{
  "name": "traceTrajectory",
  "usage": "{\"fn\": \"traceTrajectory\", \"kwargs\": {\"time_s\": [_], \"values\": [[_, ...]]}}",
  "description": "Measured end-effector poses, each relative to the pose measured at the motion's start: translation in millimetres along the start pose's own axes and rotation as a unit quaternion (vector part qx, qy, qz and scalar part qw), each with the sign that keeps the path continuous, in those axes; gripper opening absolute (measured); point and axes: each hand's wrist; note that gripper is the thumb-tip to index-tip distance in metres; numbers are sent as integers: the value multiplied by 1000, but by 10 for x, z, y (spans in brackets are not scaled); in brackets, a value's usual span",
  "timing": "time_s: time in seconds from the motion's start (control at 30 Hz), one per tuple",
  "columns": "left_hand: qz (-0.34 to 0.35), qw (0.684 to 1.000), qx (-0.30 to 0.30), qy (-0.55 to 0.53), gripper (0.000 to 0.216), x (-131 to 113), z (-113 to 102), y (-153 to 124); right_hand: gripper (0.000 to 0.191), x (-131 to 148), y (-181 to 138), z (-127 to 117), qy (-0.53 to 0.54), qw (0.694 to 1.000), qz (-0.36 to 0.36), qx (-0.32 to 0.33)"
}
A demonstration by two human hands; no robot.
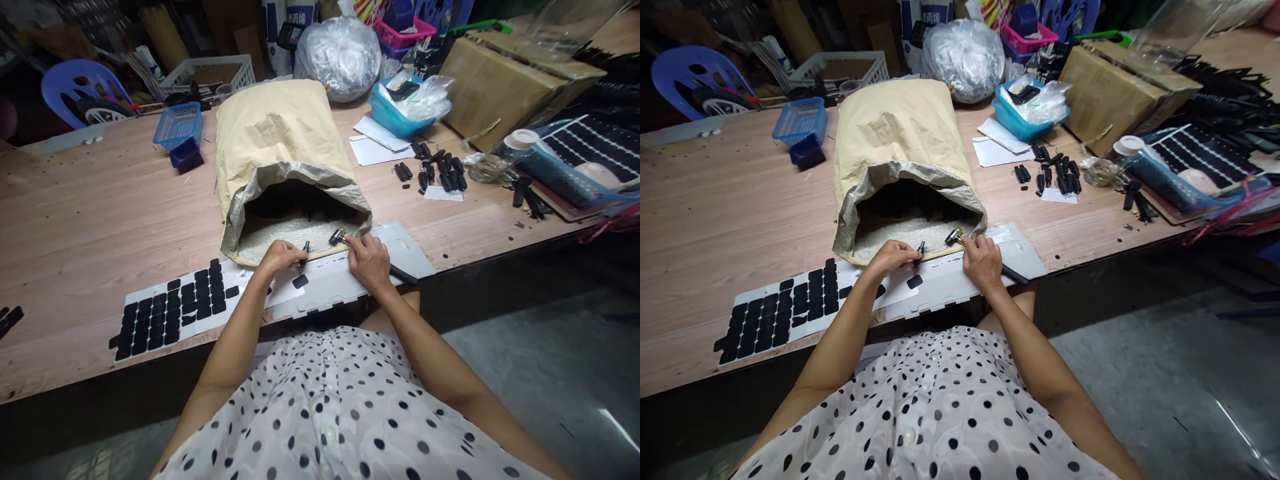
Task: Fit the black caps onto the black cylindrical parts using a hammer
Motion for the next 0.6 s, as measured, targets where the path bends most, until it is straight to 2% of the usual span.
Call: {"fn": "traceTrajectory", "kwargs": {"time_s": [0.07, 0.17, 0.33, 0.6], "values": [[10, 1000, 4, 26, 20, 25, 58, -75, 36, -6, 4, -7, 3, 1000, 1, 0], [9, 998, -29, 51, 16, 31, 113, -139, 36, -12, 8, -18, 8, 1000, 0, -2], [45, 997, -46, 35, 18, 104, 147, -246, 36, -23, 6, -12, 9, 1000, 1, -9], [105, 981, -141, 85, 17, 250, 343, -446, 35, -36, -1, 1, 1, 1000, -2, -9]]}}
Point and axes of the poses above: each hand's wrist, its own y-axis towards the middle knuckle, its own z-axis out of the palm, x = y × z, and after that the axes turned 10 degrees about y, right-handed
